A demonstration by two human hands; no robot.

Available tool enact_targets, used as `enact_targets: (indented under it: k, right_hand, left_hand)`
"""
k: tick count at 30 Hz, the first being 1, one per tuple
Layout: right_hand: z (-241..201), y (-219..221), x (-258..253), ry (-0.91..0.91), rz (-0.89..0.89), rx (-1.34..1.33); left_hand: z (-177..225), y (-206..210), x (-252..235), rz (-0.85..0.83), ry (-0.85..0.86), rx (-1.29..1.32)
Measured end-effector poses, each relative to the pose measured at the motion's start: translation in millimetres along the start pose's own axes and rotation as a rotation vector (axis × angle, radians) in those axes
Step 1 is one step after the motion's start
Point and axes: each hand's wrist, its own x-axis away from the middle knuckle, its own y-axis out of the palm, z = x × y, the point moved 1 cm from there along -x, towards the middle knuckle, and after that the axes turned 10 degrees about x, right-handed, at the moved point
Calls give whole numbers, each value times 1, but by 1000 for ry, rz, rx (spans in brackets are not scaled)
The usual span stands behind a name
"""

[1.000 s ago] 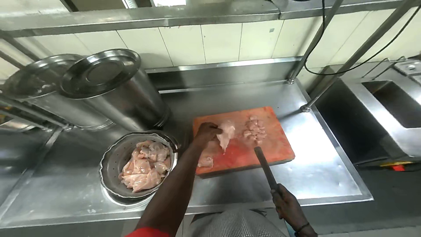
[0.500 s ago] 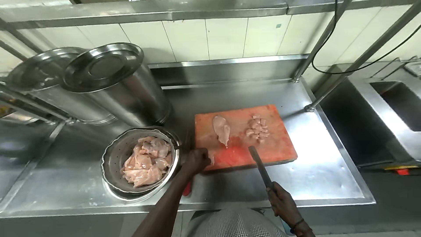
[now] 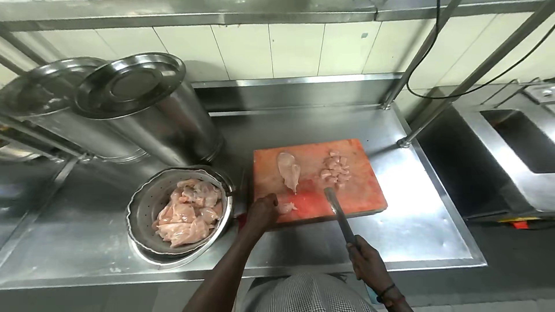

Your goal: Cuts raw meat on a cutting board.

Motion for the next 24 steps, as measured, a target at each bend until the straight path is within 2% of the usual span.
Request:
enact_targets:
  k: [2, 6, 9, 11, 14, 16, 17, 21, 24]
  right_hand:
    - [1, 1, 0, 5, -12, -1]
    - [-4, 3, -2, -13, -34, 36]
    - [-9, 2, -6, -31, -29, 69]
    - [-10, 2, -8, -36, -19, 63]
    - [-11, 2, -9, -45, -13, 55]
    - [-11, 3, -8, -43, -21, 35]
    - [-11, 4, -8, -43, -24, 32]
    - [-10, 6, -8, -47, -24, 47]
    - [-12, 7, -8, -54, -21, 105]
  left_hand:
    - [-5, 3, 2, 22, -18, -53]
    - [1, 4, 15, 81, 153, -58]
    - [-3, 7, 0, 45, 183, -27]
    - [-1, 6, -6, 39, 222, 200]
    - [19, -2, 0, -8, 224, 747]
    - [31, -11, 5, -68, 175, 903]
    - [32, -14, 5, -83, 156, 832]
    - [3, -4, -9, -126, 62, 126]
    - [-13, 4, -6, -98, -25, 11]
